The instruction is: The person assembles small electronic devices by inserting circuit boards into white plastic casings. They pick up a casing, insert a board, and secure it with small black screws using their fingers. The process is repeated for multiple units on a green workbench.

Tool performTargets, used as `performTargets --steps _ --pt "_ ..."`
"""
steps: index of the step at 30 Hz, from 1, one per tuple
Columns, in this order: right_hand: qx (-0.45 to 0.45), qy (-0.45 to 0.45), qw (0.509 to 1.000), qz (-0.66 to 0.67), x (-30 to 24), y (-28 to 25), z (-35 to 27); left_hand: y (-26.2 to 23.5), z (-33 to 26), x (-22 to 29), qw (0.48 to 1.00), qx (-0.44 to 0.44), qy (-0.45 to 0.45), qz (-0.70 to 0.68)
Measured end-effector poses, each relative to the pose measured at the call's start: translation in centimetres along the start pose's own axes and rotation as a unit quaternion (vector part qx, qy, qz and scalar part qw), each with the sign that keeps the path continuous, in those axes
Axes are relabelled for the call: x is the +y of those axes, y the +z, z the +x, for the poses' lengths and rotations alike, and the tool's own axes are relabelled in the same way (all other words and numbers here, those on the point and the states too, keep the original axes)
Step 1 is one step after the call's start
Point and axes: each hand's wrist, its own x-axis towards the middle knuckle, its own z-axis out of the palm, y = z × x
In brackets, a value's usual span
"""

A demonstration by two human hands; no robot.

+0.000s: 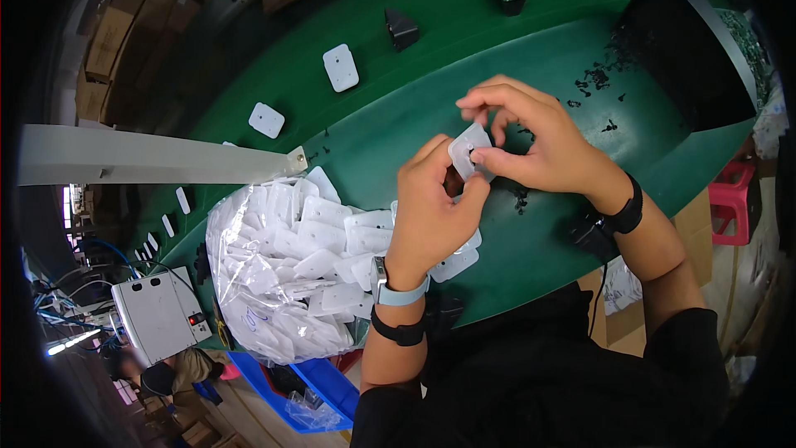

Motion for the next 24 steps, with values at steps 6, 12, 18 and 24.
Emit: performTargets --steps 6,12,18,24 --pt "0.040 0.149 0.957 0.245 0.2 0.5 0.0 0.6 0.3 0.9 0.952 0.023 -0.091 -0.290" --pt "0.044 0.180 0.933 0.310 0.5 0.2 0.0 1.1 0.3 1.4 0.963 0.057 -0.097 -0.243" --pt "0.029 0.177 0.921 0.345 0.4 0.8 -0.3 2.0 0.1 0.9 0.962 0.123 -0.093 -0.224" --pt "-0.035 0.068 0.938 0.337 0.8 0.8 -0.2 1.3 0.3 0.9 0.918 0.102 -0.151 -0.354"
